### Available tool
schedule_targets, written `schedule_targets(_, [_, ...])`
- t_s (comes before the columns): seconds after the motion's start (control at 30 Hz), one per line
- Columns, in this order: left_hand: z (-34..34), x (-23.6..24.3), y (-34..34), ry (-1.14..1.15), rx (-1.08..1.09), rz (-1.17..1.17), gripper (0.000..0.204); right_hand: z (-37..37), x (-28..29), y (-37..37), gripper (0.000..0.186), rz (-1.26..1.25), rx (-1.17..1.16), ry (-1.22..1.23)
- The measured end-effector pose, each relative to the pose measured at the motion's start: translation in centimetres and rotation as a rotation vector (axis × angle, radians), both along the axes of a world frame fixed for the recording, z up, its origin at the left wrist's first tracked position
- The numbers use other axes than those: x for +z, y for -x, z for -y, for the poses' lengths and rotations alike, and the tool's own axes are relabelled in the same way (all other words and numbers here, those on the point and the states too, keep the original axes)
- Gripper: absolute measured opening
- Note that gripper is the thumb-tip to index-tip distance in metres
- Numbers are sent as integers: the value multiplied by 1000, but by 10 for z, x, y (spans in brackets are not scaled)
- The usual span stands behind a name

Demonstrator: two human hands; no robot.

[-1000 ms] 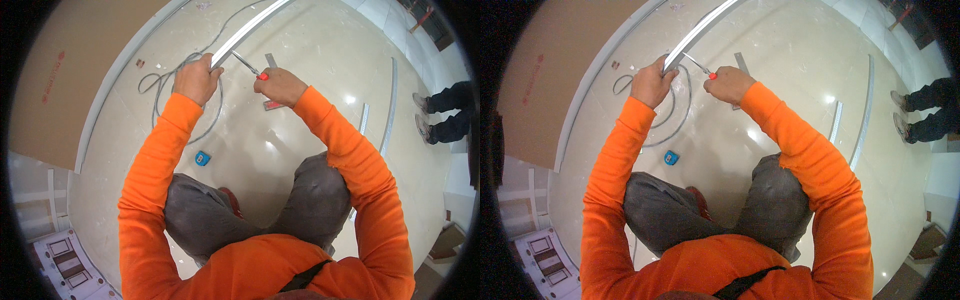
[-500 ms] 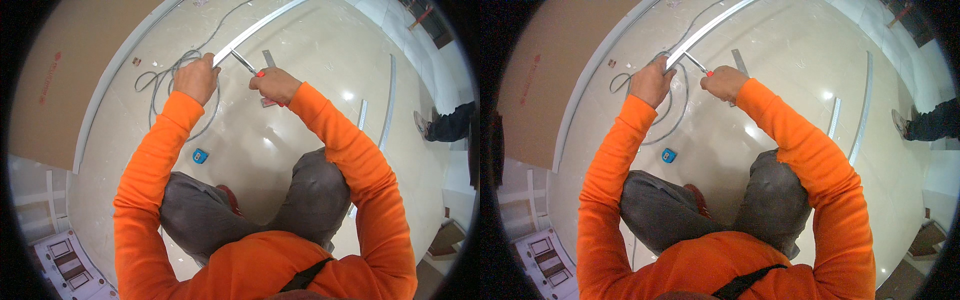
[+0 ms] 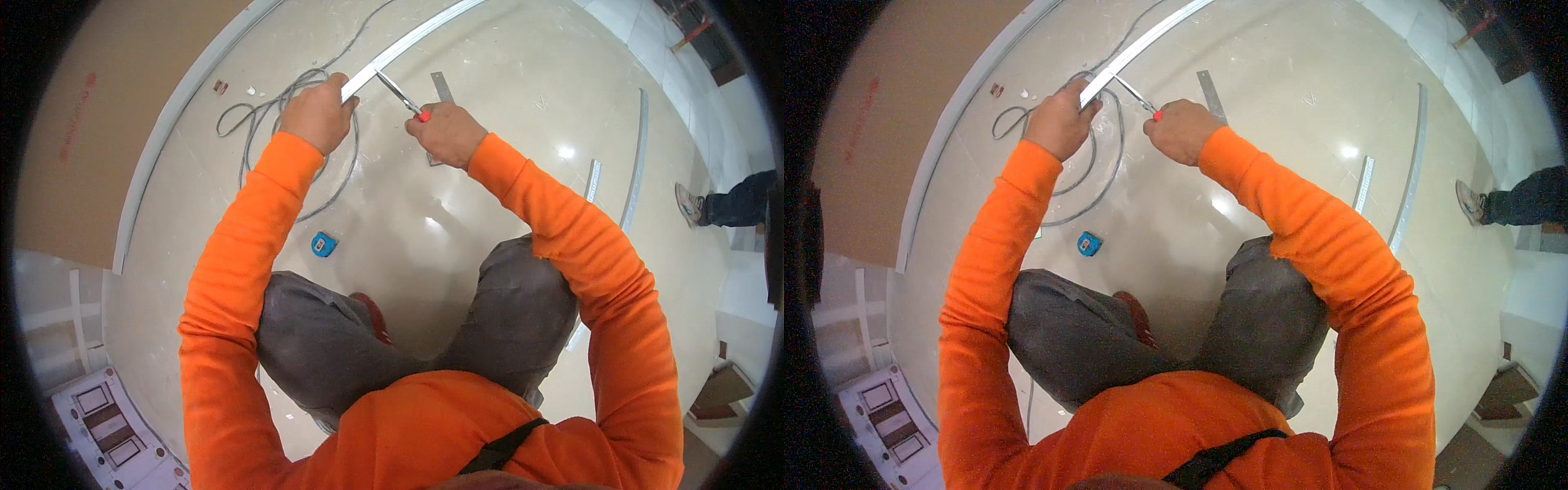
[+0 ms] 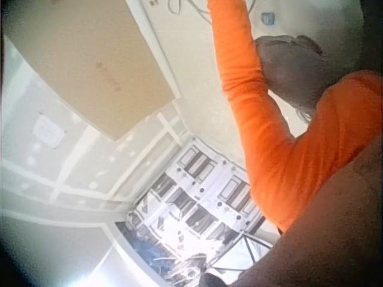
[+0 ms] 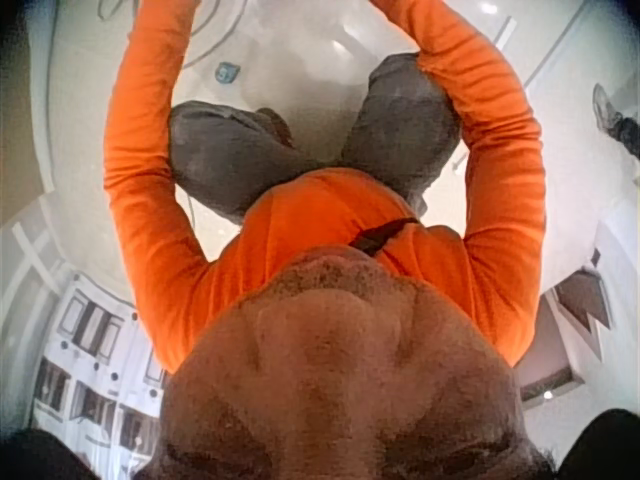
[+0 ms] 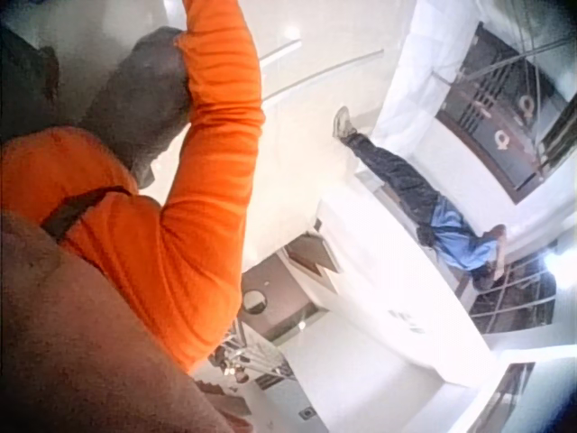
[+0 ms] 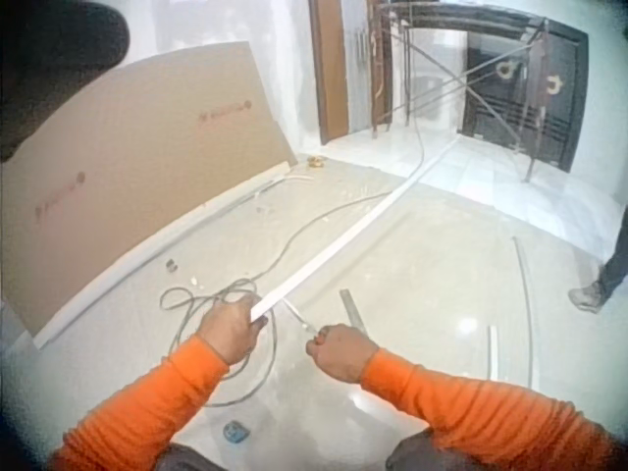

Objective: The person measures a metal strip with a ruler, marks it with a pen, and then cuts it using metal shears.

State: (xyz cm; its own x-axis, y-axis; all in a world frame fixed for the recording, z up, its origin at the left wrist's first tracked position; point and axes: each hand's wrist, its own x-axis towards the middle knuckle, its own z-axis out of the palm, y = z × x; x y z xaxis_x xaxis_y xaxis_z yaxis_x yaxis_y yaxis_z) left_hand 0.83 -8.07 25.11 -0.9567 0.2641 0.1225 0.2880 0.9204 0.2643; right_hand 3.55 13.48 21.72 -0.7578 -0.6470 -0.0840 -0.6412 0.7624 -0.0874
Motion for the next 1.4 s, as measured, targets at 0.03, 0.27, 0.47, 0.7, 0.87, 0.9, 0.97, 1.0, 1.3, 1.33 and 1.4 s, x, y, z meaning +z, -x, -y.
schedule_targets(0.03, [-1,-1,0,35,19,-1,32,2,-1,-1,19,31,-39,-4])
schedule_targets(0.27, [1,-7,4,-2,31,13,31,6,-7,-1,23,53,-220,207])
schedule_targets(0.47, [-6,-22,2,62,116,35,33,6,-15,8,29,120,-167,2])
schedule_targets(0.7, [13,-14,10,-726,3,831,43,-13,-31,5,33,535,-628,704])
schedule_targets(0.87, [13,-19,15,-724,67,593,36,-24,-46,16,34,638,-582,754])
schedule_targets(0.9, [15,-16,18,-486,81,402,53,-25,-47,18,34,759,-671,804])
schedule_targets(0.97, [19,-9,18,-375,92,319,53,-28,-47,20,35,881,-763,854])
schedule_targets(1.0, [19,-5,17,-269,120,254,52,-30,-45,19,35,758,-713,734])
schedule_targets(1.3, [8,5,2,-103,67,2,41,-18,-1,5,32,544,-584,591])
schedule_targets(1.33, [10,5,3,-102,69,-2,41,-17,6,4,30,499,-716,604])
schedule_targets(1.4, [16,3,7,-63,86,-19,36,-20,20,0,28,38,-682,739])
